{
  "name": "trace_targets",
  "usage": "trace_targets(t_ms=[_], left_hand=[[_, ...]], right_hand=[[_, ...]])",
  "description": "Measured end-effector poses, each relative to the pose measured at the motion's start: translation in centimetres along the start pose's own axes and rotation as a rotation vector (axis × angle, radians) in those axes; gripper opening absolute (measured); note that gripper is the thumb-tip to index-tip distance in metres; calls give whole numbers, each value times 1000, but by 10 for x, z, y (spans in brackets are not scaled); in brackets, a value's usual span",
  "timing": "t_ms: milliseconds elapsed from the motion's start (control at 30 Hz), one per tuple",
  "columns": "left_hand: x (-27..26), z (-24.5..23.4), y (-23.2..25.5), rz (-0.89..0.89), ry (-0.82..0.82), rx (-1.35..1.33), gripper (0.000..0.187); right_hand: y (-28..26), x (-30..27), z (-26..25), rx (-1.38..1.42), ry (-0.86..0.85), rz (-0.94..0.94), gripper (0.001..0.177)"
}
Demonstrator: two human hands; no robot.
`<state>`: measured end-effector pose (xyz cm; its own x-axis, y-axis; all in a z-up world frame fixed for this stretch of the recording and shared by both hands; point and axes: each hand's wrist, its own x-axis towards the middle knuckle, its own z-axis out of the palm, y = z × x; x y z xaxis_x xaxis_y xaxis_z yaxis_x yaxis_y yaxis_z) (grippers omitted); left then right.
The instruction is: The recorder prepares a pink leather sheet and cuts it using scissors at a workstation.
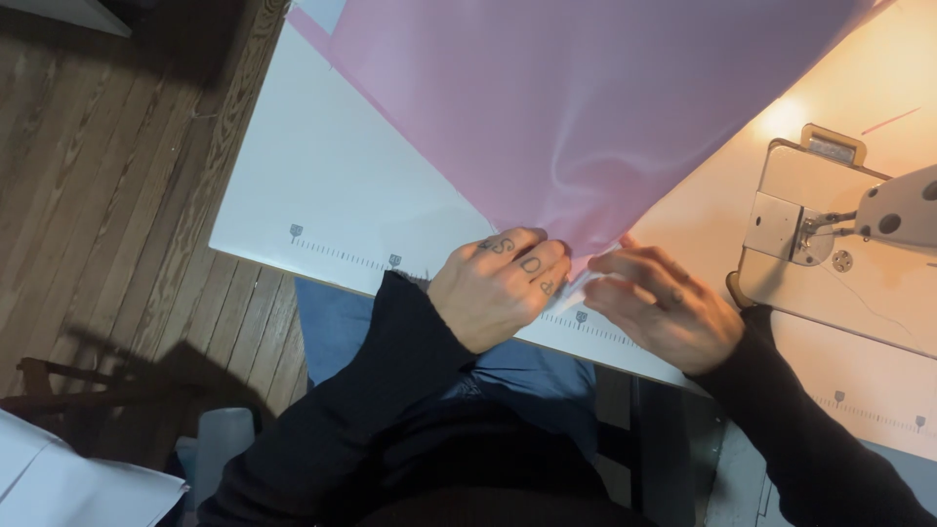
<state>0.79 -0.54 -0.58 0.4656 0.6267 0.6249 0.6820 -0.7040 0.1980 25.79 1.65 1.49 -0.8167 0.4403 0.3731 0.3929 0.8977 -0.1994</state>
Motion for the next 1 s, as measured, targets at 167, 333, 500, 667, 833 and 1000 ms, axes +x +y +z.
trace_targets(t_ms=[167, 333, 500, 667, 833, 1000], left_hand=[[-4, 1, 0, -9, -72, -27, 12], [-6, 11, -29, -41, -170, -242, 19], [4, 0, -84, 218, -198, -69, 18], [22, -12, -124, 243, -268, -193, 18], [48, -32, -116, 155, -452, -272, 16], [36, -16, -130, 214, -413, -342, 15]], right_hand=[[-8, 5, -4, 22, -9, 32, 40], [-14, 17, -18, -57, -61, -23, 45], [-16, 12, -12, -74, -95, -60, 48], [-20, 13, -11, -7, -71, 10, 42], [-12, 13, -9, -15, -67, -3, 42], [-12, 14, -8, 44, -29, -27, 39]])
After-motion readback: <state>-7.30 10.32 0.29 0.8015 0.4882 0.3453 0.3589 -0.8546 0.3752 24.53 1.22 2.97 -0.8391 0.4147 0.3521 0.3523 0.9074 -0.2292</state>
